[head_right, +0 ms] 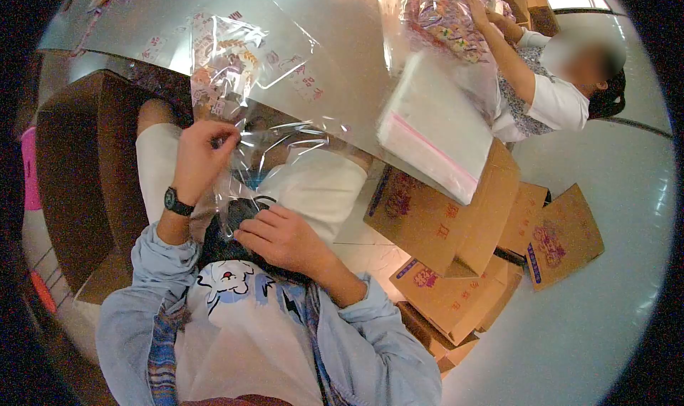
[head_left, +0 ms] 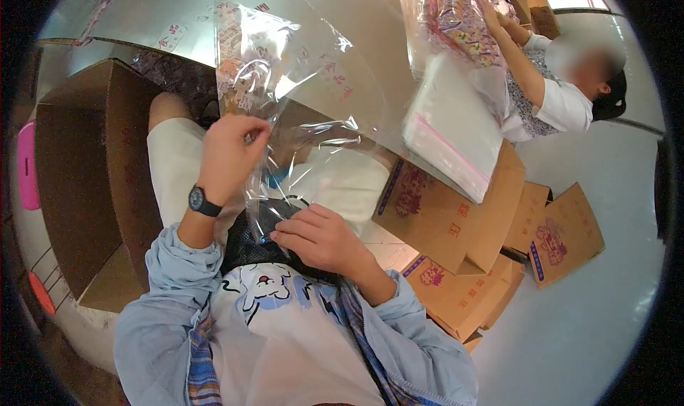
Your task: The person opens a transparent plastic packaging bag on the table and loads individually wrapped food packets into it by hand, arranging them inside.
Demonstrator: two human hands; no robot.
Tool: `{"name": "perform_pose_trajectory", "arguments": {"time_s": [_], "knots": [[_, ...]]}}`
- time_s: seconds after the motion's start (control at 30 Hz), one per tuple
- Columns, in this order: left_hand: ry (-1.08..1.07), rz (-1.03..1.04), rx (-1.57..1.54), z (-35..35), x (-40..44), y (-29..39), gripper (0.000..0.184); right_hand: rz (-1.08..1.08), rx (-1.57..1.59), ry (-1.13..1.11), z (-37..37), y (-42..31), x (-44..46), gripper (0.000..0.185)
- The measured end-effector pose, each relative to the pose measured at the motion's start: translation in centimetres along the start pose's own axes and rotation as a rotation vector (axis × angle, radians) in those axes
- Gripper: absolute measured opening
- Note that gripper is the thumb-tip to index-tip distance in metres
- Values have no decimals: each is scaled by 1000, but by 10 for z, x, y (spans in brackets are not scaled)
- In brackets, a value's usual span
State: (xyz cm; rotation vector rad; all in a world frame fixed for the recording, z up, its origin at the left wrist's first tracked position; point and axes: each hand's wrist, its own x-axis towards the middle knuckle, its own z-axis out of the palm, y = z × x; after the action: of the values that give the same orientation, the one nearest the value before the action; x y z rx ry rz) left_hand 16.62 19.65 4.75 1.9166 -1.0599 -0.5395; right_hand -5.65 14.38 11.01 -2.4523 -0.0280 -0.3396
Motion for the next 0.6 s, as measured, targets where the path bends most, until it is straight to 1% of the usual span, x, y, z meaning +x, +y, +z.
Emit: {"name": "perform_pose_trajectory", "arguments": {"time_s": [0.03,0.07,0.17,0.27,0.3,0.37,0.4,0.43,0.5,0.53,0.6], "knots": [[-8,-83,-94,-6,4,3,8,-4,-6,18,-4,0,1,27],[29,-87,-255,-12,8,1,8,-7,-15,37,-9,1,3,27],[284,76,-754,-28,33,-17,18,-22,-53,132,-21,5,11,26],[456,-183,-1057,-46,55,-18,36,20,-154,238,-22,19,22,25],[447,-220,-983,-50,62,-27,38,44,-199,273,-21,24,25,25],[433,-286,-836,-55,73,-50,43,74,-200,269,-17,37,26,26],[436,-339,-813,-54,75,-55,47,83,-206,267,-14,46,23,27],[451,-335,-787,-54,78,-60,47,95,-208,264,-12,52,21,28],[480,-335,-731,-59,82,-69,49,206,-112,328,-10,59,20,34],[523,-322,-767,-59,85,-83,62,262,-63,359,-9,61,21,36],[677,-183,-250,-53,85,-86,72,248,-166,275,-15,73,27,42]]}}
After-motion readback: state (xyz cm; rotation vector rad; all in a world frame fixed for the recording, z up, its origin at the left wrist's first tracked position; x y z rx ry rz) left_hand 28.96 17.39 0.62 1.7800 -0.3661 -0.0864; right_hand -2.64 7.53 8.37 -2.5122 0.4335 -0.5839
